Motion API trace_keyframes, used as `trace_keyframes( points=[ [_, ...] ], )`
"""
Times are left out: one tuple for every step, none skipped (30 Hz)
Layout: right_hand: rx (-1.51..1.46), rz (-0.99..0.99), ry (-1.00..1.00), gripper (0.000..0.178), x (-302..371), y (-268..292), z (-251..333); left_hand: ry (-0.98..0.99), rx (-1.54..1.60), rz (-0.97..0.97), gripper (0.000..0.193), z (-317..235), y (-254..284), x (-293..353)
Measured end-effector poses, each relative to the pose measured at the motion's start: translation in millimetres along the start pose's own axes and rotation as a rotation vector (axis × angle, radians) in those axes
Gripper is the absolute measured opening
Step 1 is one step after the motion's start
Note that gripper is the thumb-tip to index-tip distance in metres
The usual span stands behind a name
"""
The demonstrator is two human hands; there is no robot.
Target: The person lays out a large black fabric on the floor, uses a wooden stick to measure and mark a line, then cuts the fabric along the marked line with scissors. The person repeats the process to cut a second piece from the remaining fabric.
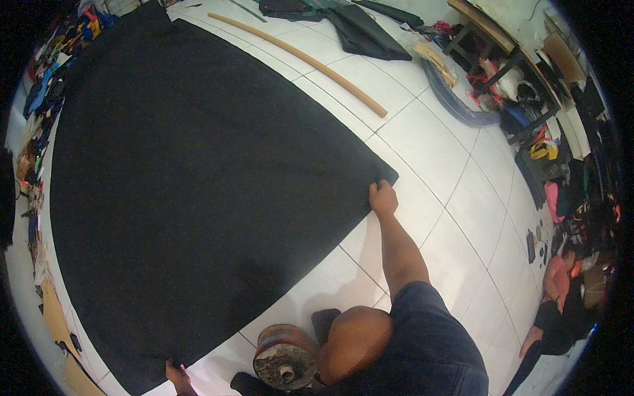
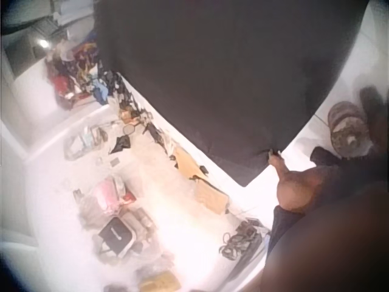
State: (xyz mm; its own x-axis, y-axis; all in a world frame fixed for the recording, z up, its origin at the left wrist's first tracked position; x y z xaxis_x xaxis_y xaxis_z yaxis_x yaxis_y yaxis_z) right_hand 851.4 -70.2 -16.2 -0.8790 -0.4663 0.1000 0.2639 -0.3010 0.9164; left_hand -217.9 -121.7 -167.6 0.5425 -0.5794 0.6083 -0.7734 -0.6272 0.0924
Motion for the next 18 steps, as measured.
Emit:
trace_keyframes(
  points=[
    [-0.005,-0.014,0.003,0.031,1,-2,0,-0.032,0.034,0.080,0.021,-5,-7,3],
    [-0.046,-0.041,0.019,0.031,1,-1,0,-0.065,0.067,0.159,0.020,-11,-15,4],
    [-0.088,-0.067,0.036,0.031,1,0,0,-0.044,0.015,0.130,0.020,-14,-12,6],
    [-0.120,-0.098,0.049,0.031,0,4,-4,-0.013,-0.038,0.105,0.019,-12,-10,11],
    [-0.162,-0.098,0.054,0.033,-4,4,-6,0.017,-0.090,0.079,0.018,-11,-8,15],
    [-0.205,-0.097,0.059,0.035,-12,3,-5,0.033,-0.070,0.084,0.020,-11,-12,17],
    [-0.249,-0.091,0.060,0.036,-18,-1,-4,0.045,-0.057,0.087,0.021,-14,-13,20],
    [-0.256,-0.142,0.029,0.040,-23,2,-5,0.062,-0.039,0.093,0.022,-13,-15,21],
    [-0.261,-0.192,-0.001,0.044,-30,6,-4,-0.059,-0.196,0.076,0.028,-25,-14,27],
    [-0.260,-0.246,-0.037,0.047,-36,11,-8,-0.176,-0.358,0.065,0.035,-35,-17,39],
    [-0.272,-0.191,-0.011,0.049,-49,16,-7,-0.291,-0.517,0.060,0.043,-50,-33,54],
    [-0.292,-0.136,0.018,0.052,-64,27,-1,-0.212,-0.380,0.033,0.043,-50,-37,57],
    [-0.314,-0.080,0.046,0.054,-76,38,8,-0.133,-0.244,0.004,0.043,-50,-41,59],
    [-0.316,-0.145,0.190,0.051,-78,60,35,-0.058,-0.110,-0.032,0.044,-47,-39,61],
    [-0.324,-0.198,0.338,0.048,-71,79,73,-0.157,-0.309,0.062,0.044,-63,-37,58],
    [-0.528,-0.097,0.384,0.045,-58,84,117,-0.260,-0.514,0.132,0.044,-74,-7,47],
    [-0.708,-0.016,0.420,0.041,-47,99,148,-0.340,-0.718,0.230,0.045,-73,0,43],
    [-0.836,-0.059,0.501,0.039,-46,126,152,-0.357,-0.761,0.220,0.044,-67,-4,41]
  ],
)
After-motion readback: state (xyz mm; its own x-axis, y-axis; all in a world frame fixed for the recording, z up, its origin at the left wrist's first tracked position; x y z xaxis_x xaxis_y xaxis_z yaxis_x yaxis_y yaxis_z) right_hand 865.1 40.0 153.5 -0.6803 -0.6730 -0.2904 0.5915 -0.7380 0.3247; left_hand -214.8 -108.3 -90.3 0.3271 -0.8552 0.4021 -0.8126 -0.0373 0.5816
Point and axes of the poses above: each hand's wrist, its own x-axis away from the middle knuckle, its own y-axis out of the back of the hand, z = x × y, the point moved 10 cm from there along -x, towards the middle knuckle, and after that the axes turned 9 degrees about z, right-handed, at the moved point
